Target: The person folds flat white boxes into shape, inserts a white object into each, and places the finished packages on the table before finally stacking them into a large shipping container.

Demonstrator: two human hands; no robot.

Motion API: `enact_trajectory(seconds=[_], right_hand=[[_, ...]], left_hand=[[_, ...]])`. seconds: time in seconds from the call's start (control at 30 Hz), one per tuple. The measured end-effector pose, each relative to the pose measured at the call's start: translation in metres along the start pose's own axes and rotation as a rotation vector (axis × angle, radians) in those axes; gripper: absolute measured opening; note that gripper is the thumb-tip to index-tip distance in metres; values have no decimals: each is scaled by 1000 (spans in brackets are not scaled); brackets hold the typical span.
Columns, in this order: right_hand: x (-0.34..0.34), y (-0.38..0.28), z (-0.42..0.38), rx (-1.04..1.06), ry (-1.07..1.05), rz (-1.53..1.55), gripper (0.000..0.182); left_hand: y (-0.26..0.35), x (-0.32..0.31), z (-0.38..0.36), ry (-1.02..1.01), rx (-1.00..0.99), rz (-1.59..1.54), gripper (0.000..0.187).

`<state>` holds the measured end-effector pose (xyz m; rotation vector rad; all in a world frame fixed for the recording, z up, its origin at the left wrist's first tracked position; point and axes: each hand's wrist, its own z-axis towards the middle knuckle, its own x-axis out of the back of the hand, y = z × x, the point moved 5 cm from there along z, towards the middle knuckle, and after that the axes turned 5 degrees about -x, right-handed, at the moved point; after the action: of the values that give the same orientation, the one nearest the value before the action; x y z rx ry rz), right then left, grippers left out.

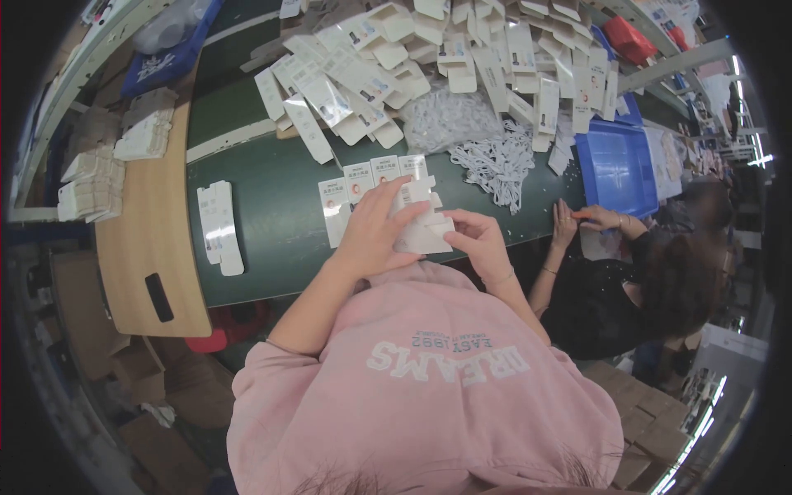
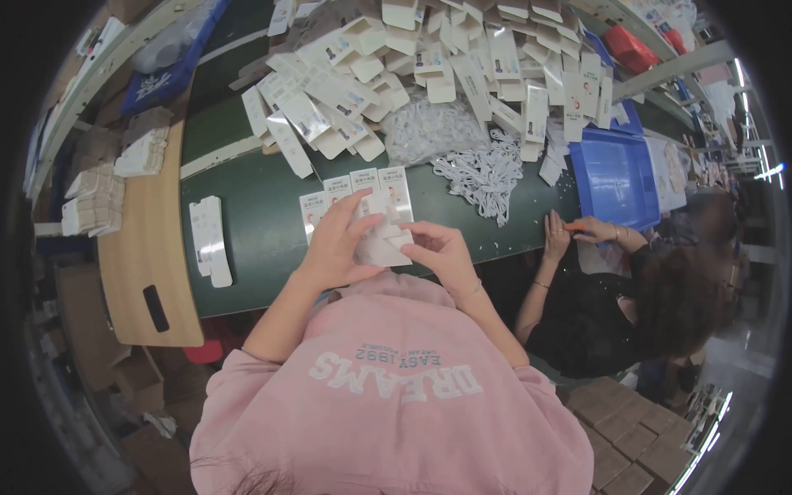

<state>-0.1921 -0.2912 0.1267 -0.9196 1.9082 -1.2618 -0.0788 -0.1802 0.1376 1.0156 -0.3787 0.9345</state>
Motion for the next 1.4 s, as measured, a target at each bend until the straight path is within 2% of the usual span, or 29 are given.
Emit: enact_trajectory(seconds=[0.1, 0.2, 0.5, 0.57, 0.7, 0.9, 1.0, 1.2, 1.27, 1.3, 1.4], right_hand=[[9, 0, -4, -40, 100, 21, 23], [19, 9, -4, -17, 156, 62, 22], [24, 14, -11, -43, 198, 91, 20], [24, 14, -13, -37, 213, 92, 20], [19, 12, -16, -39, 217, 108, 20], [19, 16, -20, -41, 225, 102, 19], [20, 20, -23, -45, 236, 104, 18], [18, 21, -32, -33, 195, 220, 23], [14, 30, -34, -164, 115, 341, 23], [13, 32, -35, -196, 98, 373, 23], [-4, 45, -43, -432, -122, 548, 42]], left_hand=[[1, -5, -6, 128, -34, 40, 54], [7, -7, -2, 88, -98, 48, 39], [14, -11, 7, -53, -95, 49, 53], [17, -12, 7, -50, -120, 53, 38], [18, -14, 6, -41, -110, 13, 23], [25, -14, 6, -147, -227, 123, 30], [34, -15, 6, -171, -300, 159, 24], [39, -16, 7, -101, -312, 72, 14], [38, -15, 7, -98, -323, 32, 5], [39, -16, 7, -100, -327, 19, 6], [43, -18, 7, -59, -343, -58, 15]])
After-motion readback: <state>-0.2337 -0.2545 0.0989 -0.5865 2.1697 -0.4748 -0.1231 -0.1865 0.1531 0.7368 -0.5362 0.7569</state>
